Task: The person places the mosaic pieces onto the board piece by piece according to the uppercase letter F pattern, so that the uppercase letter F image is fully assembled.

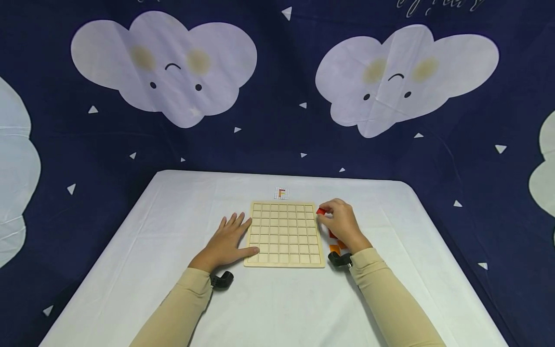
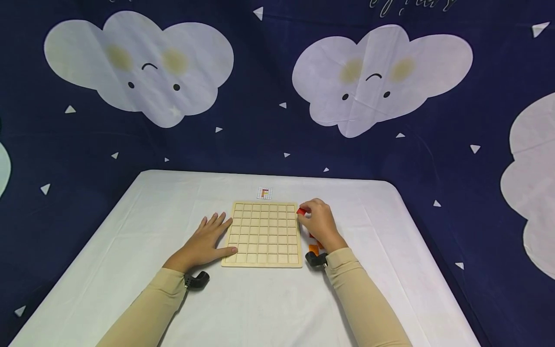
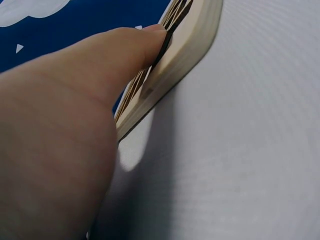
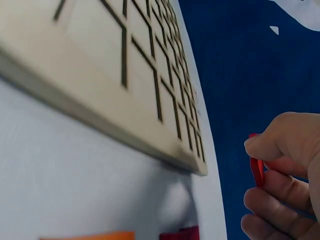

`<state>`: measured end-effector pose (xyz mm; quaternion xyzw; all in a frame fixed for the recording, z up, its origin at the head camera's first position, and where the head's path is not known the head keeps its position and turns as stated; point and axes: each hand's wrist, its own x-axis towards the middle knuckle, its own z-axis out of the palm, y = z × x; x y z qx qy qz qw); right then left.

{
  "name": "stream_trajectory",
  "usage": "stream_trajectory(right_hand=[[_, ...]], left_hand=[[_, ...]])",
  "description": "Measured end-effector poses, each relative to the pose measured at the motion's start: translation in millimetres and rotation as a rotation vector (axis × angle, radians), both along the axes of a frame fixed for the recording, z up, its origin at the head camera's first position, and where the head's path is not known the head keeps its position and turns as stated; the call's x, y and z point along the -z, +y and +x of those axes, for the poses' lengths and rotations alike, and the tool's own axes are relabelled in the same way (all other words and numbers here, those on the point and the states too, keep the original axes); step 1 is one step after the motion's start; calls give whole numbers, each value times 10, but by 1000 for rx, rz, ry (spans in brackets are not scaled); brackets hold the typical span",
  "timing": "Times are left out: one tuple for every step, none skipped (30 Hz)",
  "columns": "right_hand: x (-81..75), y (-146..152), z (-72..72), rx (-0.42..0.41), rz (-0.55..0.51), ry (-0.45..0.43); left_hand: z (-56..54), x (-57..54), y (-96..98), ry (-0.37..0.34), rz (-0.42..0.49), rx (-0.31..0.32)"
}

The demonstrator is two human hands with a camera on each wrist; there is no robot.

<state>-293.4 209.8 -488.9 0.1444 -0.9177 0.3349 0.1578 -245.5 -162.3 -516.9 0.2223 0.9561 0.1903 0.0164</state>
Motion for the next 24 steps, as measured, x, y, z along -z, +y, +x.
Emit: stream_trajectory(right_hand=[[-9, -12, 0, -10, -3, -1], [-19, -25, 0, -21, -9, 1], [-29, -37, 0, -33, -15, 0], [-40, -49, 1, -46, -18, 1], [-52, -63, 0, -60, -21, 3], [-64, -77, -2, -76, -24, 3], [-73, -90, -9, -94, -25, 7], [-82, -105, -18, -111, -25, 11], [-91, -119, -27, -129, -22, 12], [-101, -135, -37, -147, -18, 13], [-110, -153, -51, -163, -14, 13], [-116, -168, -66, -179, -8, 15], [-121, -184, -80, -195, -2, 13], [-128, -203, -92, -209, 1, 6], [-134, -222, -103, -221, 6, -1], [-137, -241, -115, -234, 11, -9], [-135, -261, -128, -245, 16, -19], [-131, -283, -140, -255, 20, -31], [-128, -306, -151, -266, 25, -45], [-123, -328, -162, -276, 30, -57], [-119, -351, -173, -285, 37, -70], [-114, -377, -185, -297, 39, -81], [-111, -404, -197, -305, 43, -93], [-108, -431, -211, -315, 45, -103]], left_hand=[[-1, 7, -4, 0, 0, -2], [-1, 10, -7, -2, 0, -2], [-2, 13, -10, -3, -2, -2], [-5, 20, -13, 0, -2, -2], [-5, 21, -15, 1, -1, -1], [-4, 24, -20, 3, 0, 0], [-3, 23, -21, 2, 0, 1], [-2, 23, -25, 5, 1, 2], [0, 22, -27, 5, 1, 2], [0, 19, -28, 5, 2, 2], [3, 11, -27, 2, 3, 3], [2, 10, -28, 2, 1, 2], [1, 8, -27, 2, 0, 3], [0, 7, -27, 2, -2, 4], [-2, 6, -26, 1, -5, 6], [-4, 8, -27, 2, -7, 7], [-4, 11, -29, 4, -9, 9], [-4, 13, -32, 7, -11, 10], [-4, 16, -34, 7, -11, 12], [-4, 19, -36, 9, -14, 14], [-6, 20, -37, 10, -13, 16], [-7, 19, -38, 11, -9, 18], [-9, 17, -38, 13, -8, 20], [-12, 16, -37, 16, -6, 23]])
